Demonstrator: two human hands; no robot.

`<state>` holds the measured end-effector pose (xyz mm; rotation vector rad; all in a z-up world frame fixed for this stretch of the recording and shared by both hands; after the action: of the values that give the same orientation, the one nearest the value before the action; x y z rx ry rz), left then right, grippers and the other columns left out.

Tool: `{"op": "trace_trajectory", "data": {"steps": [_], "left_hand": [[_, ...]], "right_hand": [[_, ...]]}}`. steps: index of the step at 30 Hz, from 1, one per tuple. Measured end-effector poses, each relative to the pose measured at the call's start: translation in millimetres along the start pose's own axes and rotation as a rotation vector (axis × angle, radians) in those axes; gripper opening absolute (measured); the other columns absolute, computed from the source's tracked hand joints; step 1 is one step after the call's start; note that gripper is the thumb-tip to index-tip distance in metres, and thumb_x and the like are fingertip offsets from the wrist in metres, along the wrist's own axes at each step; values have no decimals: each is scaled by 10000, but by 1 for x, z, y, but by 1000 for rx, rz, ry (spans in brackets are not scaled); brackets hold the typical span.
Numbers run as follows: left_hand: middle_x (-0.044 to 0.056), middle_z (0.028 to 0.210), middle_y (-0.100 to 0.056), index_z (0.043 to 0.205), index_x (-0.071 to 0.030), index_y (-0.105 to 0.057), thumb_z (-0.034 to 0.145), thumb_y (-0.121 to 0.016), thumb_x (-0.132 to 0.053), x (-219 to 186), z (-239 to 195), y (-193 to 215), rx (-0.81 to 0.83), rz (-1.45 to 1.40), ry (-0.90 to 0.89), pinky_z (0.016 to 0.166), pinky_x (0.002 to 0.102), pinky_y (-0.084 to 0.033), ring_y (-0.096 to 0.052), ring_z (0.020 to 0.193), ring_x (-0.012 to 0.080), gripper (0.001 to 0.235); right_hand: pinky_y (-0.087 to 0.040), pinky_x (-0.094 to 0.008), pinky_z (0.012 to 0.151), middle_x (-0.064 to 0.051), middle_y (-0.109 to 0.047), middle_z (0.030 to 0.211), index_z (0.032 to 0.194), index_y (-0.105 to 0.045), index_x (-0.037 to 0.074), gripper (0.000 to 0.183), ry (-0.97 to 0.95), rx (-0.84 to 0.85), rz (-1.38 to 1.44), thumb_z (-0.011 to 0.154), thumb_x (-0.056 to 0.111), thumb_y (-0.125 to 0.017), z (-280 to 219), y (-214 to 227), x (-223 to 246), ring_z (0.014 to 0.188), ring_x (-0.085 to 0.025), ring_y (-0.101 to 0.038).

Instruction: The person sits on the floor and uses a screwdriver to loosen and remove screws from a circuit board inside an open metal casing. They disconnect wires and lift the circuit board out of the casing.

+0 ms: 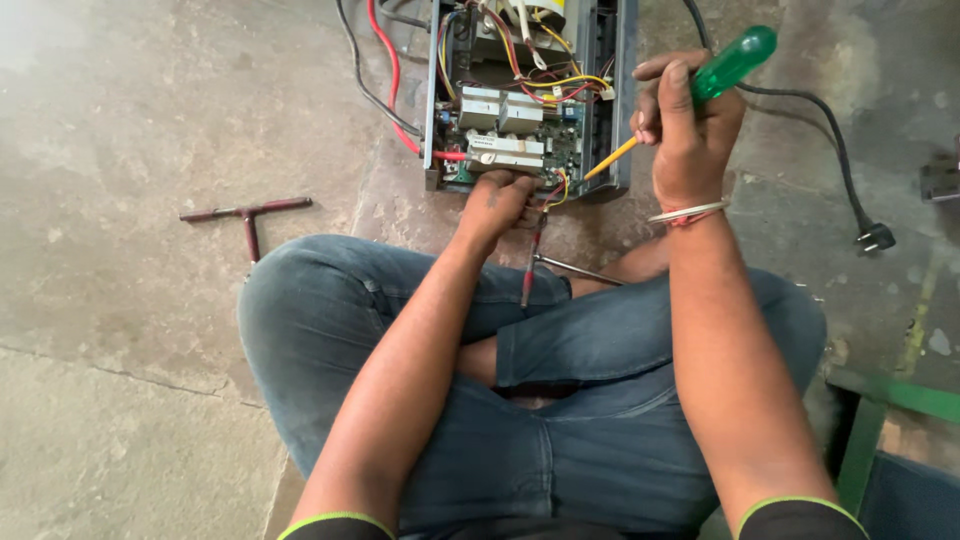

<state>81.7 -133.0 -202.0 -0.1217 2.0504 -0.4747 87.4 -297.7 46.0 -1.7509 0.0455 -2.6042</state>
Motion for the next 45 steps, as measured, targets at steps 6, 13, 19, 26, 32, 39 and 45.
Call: {"op": "trace_trajectory", "data": {"steps": [6, 13, 19, 26, 32, 39, 45], "left_hand": [[82, 740, -663, 976, 62, -705, 930, -642, -144, -6, -5, -1, -32, 27, 11, 491, 293, -494, -607, 555, 151, 220], [78, 787, -714, 1001, 38, -733, 924, -661, -193, -14, -10, 0, -66, 158, -15, 550, 285, -529, -658, 611, 144, 253], [86, 812, -730, 1015, 45, -726, 934, -653, -194, -9, -8, -1, -62, 201, -11, 566, 290, -543, -664, 623, 139, 262], [99, 802, -750, 1018, 51, -730, 935, -653, -176, -14, -10, -2, -57, 283, -75, 570, 290, -547, -675, 621, 144, 254], [71, 772, -744, 1030, 17, -748, 919, -665, -186, -27, -15, -8, -33, 391, -189, 576, 280, -552, -685, 627, 124, 245], [80, 765, -729, 1082, -46, -774, 950, -706, -204, -91, -57, -45, -64, 619, -628, 642, 292, -537, -651, 665, 133, 217], [180, 854, -704, 1252, -85, -667, 985, -648, -249, -117, -73, -110, 84, 663, -725, 646, 380, -543, -687, 664, 289, 315]], "right_hand": [[-407, -234, 560, -25, -519, 706, 1102, -622, -27, 344, 15, 5, -16, 1174, 309, -611, 1, 1, 0, 573, -77, -454], [-409, -232, 551, -29, -531, 699, 1093, -631, -27, 331, 27, 23, -36, 1173, 294, -604, 2, -2, 4, 564, -82, -468], [-403, -236, 541, -28, -518, 677, 1054, -641, -28, 326, -3, 37, -13, 1155, 281, -623, 1, 2, 7, 547, -82, -459], [-396, -247, 516, -23, -512, 694, 1018, -648, -31, 368, 29, 54, -30, 1131, 318, -631, -2, 4, 5, 526, -90, -468], [-301, -248, 498, -21, -508, 616, 832, -627, 34, 440, -202, 124, 65, 1047, 416, -659, -8, 14, -21, 515, -86, -437], [-332, -237, 513, -10, -525, 632, 826, -645, 41, 434, -220, 270, 35, 1042, 417, -630, -10, 9, -18, 526, -74, -441], [-399, -235, 576, 2, -570, 705, 954, -661, 34, 337, -134, 166, -27, 1062, 353, -644, -2, 0, -6, 608, -71, -507]]}}
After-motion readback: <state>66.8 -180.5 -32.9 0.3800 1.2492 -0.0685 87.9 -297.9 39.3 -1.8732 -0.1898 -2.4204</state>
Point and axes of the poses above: each hand's wrist, its own z-axis towards the middle knuckle, its own y-axis out of the back of the hand, x = y × z, the point moved 8 cm from there along z, towards the middle knuckle
